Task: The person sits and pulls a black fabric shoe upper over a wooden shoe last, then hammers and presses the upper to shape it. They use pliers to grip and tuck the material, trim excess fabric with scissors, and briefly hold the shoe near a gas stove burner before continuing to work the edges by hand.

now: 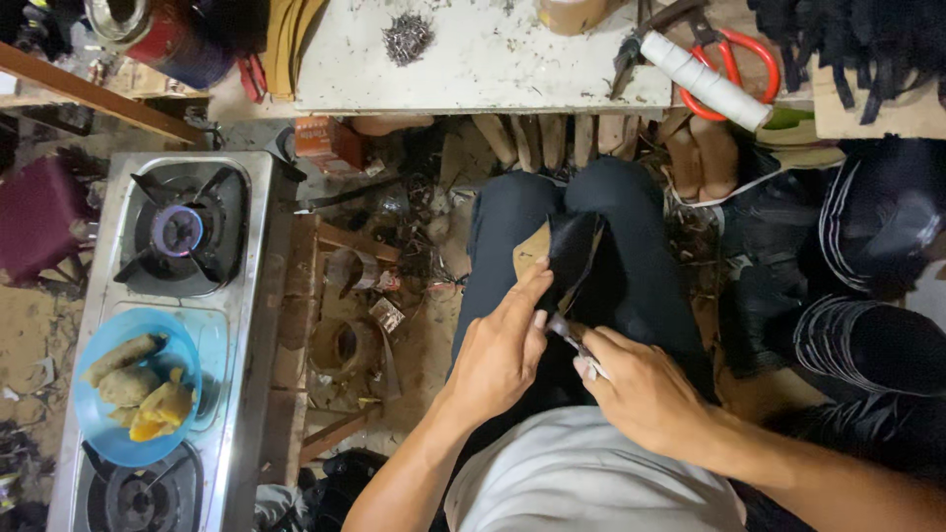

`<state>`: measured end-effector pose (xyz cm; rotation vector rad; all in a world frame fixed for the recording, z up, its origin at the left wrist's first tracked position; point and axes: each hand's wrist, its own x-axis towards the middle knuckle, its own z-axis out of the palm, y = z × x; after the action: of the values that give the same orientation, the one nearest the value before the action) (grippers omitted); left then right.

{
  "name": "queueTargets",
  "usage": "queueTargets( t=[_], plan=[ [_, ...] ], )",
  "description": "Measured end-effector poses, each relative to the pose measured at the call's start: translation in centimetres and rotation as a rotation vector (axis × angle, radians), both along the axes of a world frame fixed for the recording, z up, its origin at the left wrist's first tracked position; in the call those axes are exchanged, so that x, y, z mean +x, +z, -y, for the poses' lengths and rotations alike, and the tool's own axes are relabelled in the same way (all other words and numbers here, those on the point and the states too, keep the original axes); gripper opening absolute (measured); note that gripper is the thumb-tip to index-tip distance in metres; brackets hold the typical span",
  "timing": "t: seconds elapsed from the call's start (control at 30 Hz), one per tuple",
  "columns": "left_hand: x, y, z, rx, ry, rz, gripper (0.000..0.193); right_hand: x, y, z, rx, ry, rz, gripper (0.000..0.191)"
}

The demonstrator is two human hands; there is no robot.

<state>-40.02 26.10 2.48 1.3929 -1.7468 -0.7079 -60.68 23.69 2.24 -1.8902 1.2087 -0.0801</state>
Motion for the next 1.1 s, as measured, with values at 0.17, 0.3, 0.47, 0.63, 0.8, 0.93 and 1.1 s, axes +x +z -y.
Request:
queueTargets(
  t=[0.17, 0.3, 0.47, 0.63, 0.8, 0.93, 1.1],
  plan=[
    [0.2, -0.4, -0.2, 0.022, 0.013, -0.002, 0.042, -0.8, -1.4, 1.1, 0.885, -0.207, 0.286, 0.036],
    [-0.1, -0.5, -0.3, 0.042, -0.003, 0.043, 0.044, -1.5, -1.4, 2.8, 1.148, -0.268, 0.385, 0.044],
    [-0.2, -0.4, -0.1, 0.004, -0.042, 0.07, 0.043, -1.9, -0.1, 4.7, 0.992, -0.118, 0.231, 0.033],
    [-0.2, -0.7, 0.4, 0.061, -0.029, 0.05, 0.038, -1.4, 0.5, 4.2, 0.231, 0.165, -0.002, 0.025],
    [0.1, -0.8, 1.3, 0.017, -0.01, 0.002, 0.031, -0.3, 0.5, 3.8, 0.029, 0.066, 0.034, 0.025],
    [0.1, -0.5, 1.7, -0.003, -0.005, 0.0, 0.029, -0.4, 0.9, 4.4, 0.548, -0.015, 0.018, 0.025],
    [0.0, -0.5, 1.9, 0.019, -0.006, 0.004, 0.028, -0.5, 0.3, 4.2, -0.03, 0.116, 0.021, 0.019]
  ],
)
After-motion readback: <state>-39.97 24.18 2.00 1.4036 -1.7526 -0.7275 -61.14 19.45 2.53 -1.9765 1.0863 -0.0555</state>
